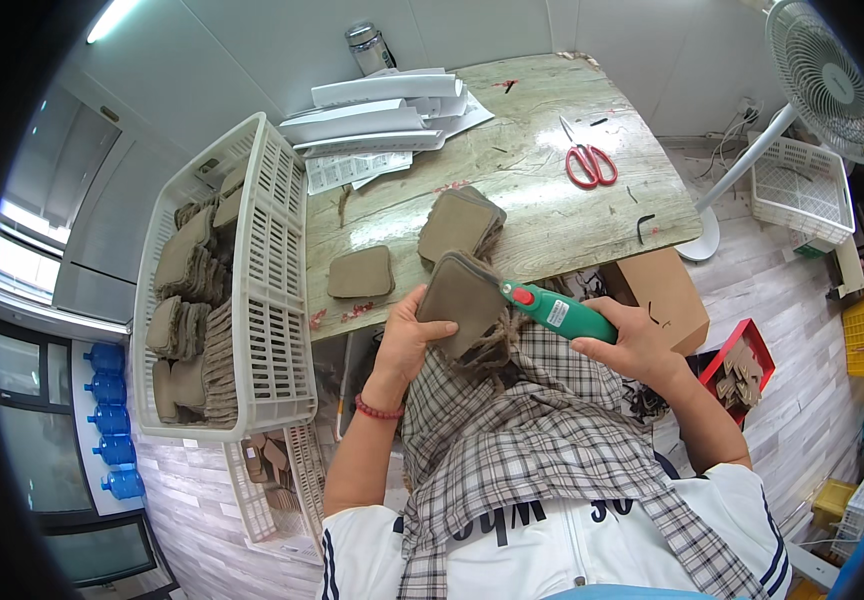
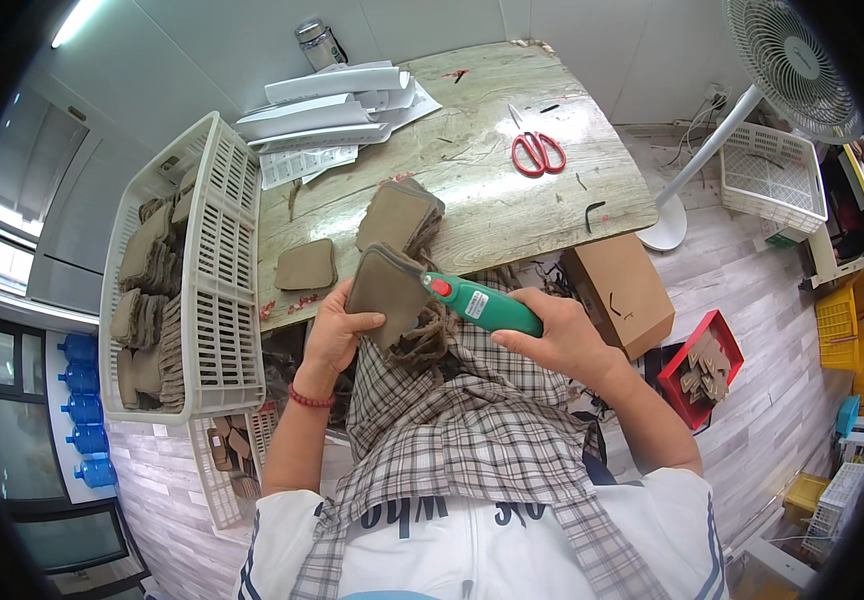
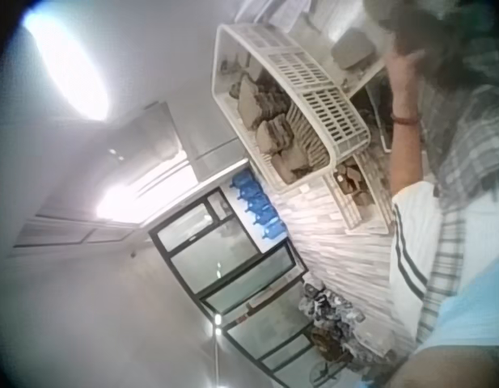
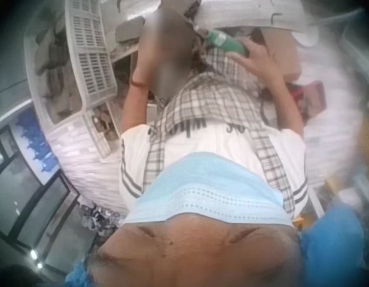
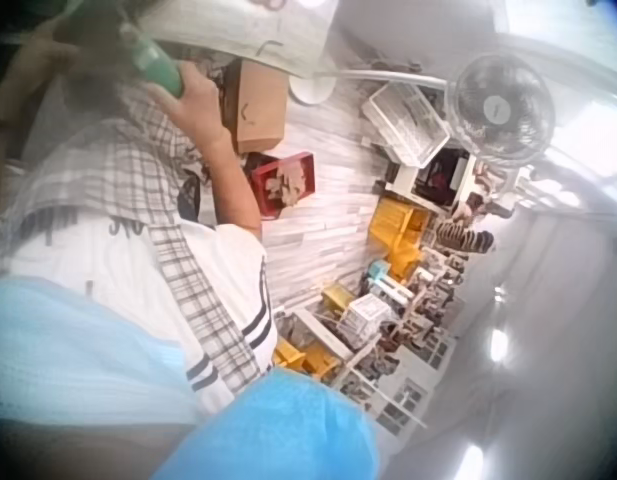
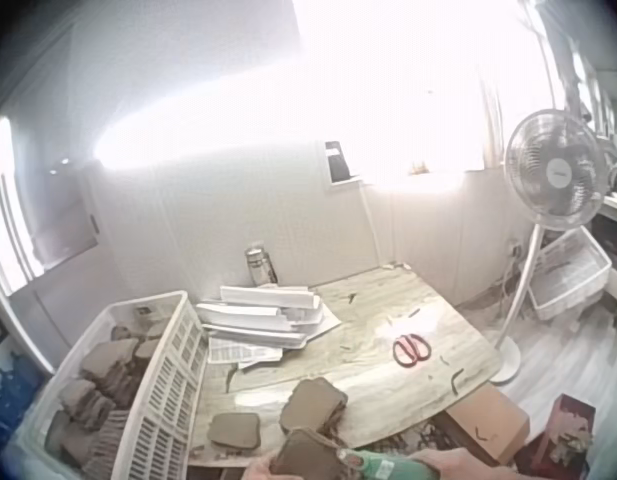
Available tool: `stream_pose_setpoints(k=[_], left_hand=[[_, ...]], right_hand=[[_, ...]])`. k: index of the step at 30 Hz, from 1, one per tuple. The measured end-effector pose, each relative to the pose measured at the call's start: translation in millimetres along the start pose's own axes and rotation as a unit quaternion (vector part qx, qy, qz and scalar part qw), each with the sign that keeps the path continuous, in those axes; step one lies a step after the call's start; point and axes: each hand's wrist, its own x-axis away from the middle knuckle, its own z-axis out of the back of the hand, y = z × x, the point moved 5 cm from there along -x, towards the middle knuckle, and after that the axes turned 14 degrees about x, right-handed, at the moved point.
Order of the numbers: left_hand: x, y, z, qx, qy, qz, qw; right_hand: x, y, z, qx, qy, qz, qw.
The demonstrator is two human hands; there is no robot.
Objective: The person uses a green rotary cutter to trim the edges of small brown fabric pieces. They pick up each piece from a white basket, cut along the edges, and place the trimmed pieces on the table. The person repeats this process for multiple pieces throughout the video.
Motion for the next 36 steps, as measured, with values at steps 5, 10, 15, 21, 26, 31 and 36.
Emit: stream_pose_setpoints(k=[5,10,15,21,26,31,36], left_hand=[[0.4,-12.3,-1.1,-0.005,0.004,0.02,1.0],[2.1,-21.7,3.5,-0.02,0.0,0.045,0.999],[6.5,-18.9,7.2,-0.058,-0.016,0.093,0.994],[12.8,3.8,15.8,-0.163,-0.044,0.163,0.972],[13.9,21.2,33.1,-0.199,-0.005,0.097,0.975],[16.0,23.4,44.5,-0.084,0.06,0.021,0.994],[17.7,24.1,46.0,-0.062,0.062,0.012,0.996]], right_hand=[[-2.1,1.5,-11.5,0.0,0.012,-0.007,1.0],[-7.5,0.4,-19.6,-0.035,-0.019,-0.052,0.998],[-9.7,1.6,-22.6,-0.094,-0.064,-0.079,0.99],[-3.8,11.1,-25.5,-0.15,-0.145,-0.112,0.972],[2.8,18.4,-32.5,-0.157,-0.173,-0.122,0.965],[4.7,18.8,-39.2,-0.159,-0.18,-0.117,0.964],[3.6,15.7,-42.6,-0.161,-0.183,-0.098,0.965]])
